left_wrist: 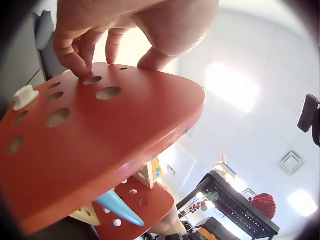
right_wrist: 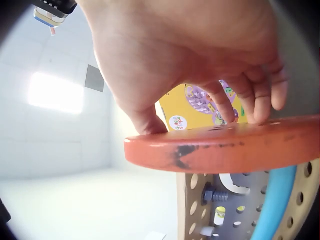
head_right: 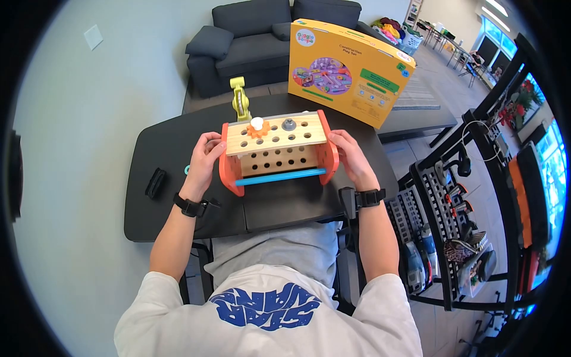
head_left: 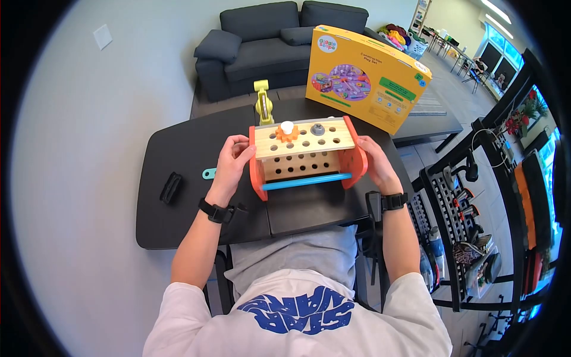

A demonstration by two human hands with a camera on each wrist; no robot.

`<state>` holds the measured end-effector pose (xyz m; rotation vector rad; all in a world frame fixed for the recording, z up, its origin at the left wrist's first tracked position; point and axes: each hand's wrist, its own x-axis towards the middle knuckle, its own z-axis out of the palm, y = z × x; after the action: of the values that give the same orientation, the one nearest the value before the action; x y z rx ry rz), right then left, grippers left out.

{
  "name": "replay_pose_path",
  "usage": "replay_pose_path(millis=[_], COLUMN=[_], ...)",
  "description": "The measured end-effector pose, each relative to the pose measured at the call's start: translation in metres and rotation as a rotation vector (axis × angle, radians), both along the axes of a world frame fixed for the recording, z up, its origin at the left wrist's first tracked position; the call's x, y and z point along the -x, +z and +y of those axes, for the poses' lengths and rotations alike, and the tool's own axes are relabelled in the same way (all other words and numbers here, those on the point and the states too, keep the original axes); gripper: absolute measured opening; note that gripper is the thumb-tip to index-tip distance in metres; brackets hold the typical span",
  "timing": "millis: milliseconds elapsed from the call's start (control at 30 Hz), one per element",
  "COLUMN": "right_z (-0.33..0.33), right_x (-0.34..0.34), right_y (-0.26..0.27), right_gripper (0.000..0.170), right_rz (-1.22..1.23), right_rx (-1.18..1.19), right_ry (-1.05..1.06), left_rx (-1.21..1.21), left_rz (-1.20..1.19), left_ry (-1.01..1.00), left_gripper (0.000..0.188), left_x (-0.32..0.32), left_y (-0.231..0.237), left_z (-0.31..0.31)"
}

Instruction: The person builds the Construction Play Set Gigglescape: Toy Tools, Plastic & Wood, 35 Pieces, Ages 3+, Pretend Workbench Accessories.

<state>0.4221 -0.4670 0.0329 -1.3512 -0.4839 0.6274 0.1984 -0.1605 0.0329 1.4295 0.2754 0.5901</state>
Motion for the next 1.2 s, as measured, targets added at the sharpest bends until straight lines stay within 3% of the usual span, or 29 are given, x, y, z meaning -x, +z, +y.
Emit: replay_pose_path(millis=[133, 233, 300, 333, 433, 500, 667, 933, 1000, 1067, 1133, 1200], right_z=[-0.006, -0.013, -0.015, -0.016, -0.018, -0.020, -0.018, -0.023, -0.023, -0.023, -0.024, -0.025], right_x=[0.005, 0.003, -0.003, -0.002, 0.000, -0.001, -0.001, -0.003, -0.001, 0.001, 0.004, 0.005], right_y=[0.016, 0.020, 0.009, 0.007, 0.000, -0.008, -0.022, -0.033, -0.032, -0.028, -0.023, -0.022], right_gripper=[0.036, 0.048, 0.068, 0.068, 0.089, 0.090, 0.094, 0.098, 0.097, 0.093, 0.090, 0.087], right_rz=[-0.038, -0.062, -0.130, -0.131, -0.157, -0.214, -0.357, -0.348, -0.356, -0.339, -0.317, -0.295], right_rx=[-0.062, -0.084, -0.089, -0.088, -0.056, 0.010, 0.175, 0.225, 0.218, 0.223, 0.215, 0.207], right_ry=[0.001, 0.074, 0.136, 0.136, 0.182, 0.171, 0.139, 0.138, 0.137, 0.124, 0.121, 0.115], left_rx=[-0.033, -0.087, -0.134, -0.134, -0.192, -0.315, -0.363, -0.417, -0.713, -0.813, -1.173, -1.067], left_rz=[-0.063, -0.107, -0.135, -0.136, -0.108, -0.034, 0.056, 0.233, 0.336, 0.437, 0.487, 0.611], left_ry=[-0.038, -0.060, -0.074, -0.074, -0.093, -0.110, -0.108, -0.236, -0.201, -0.144, -0.018, -0.089], left_gripper=[0.030, 0.033, 0.035, 0.035, 0.037, 0.039, 0.040, 0.038, 0.039, 0.039, 0.042, 0.045], left_x=[0.003, 0.006, 0.008, 0.007, 0.006, 0.007, 0.012, 0.021, 0.026, 0.032, 0.041, 0.044], left_y=[0.002, 0.007, 0.007, 0.005, -0.003, -0.004, 0.000, 0.005, 0.014, 0.017, 0.008, 0.007], left_z=[0.001, -0.007, -0.010, -0.008, 0.000, 0.002, 0.002, 0.017, 0.027, 0.035, 0.052, 0.063])
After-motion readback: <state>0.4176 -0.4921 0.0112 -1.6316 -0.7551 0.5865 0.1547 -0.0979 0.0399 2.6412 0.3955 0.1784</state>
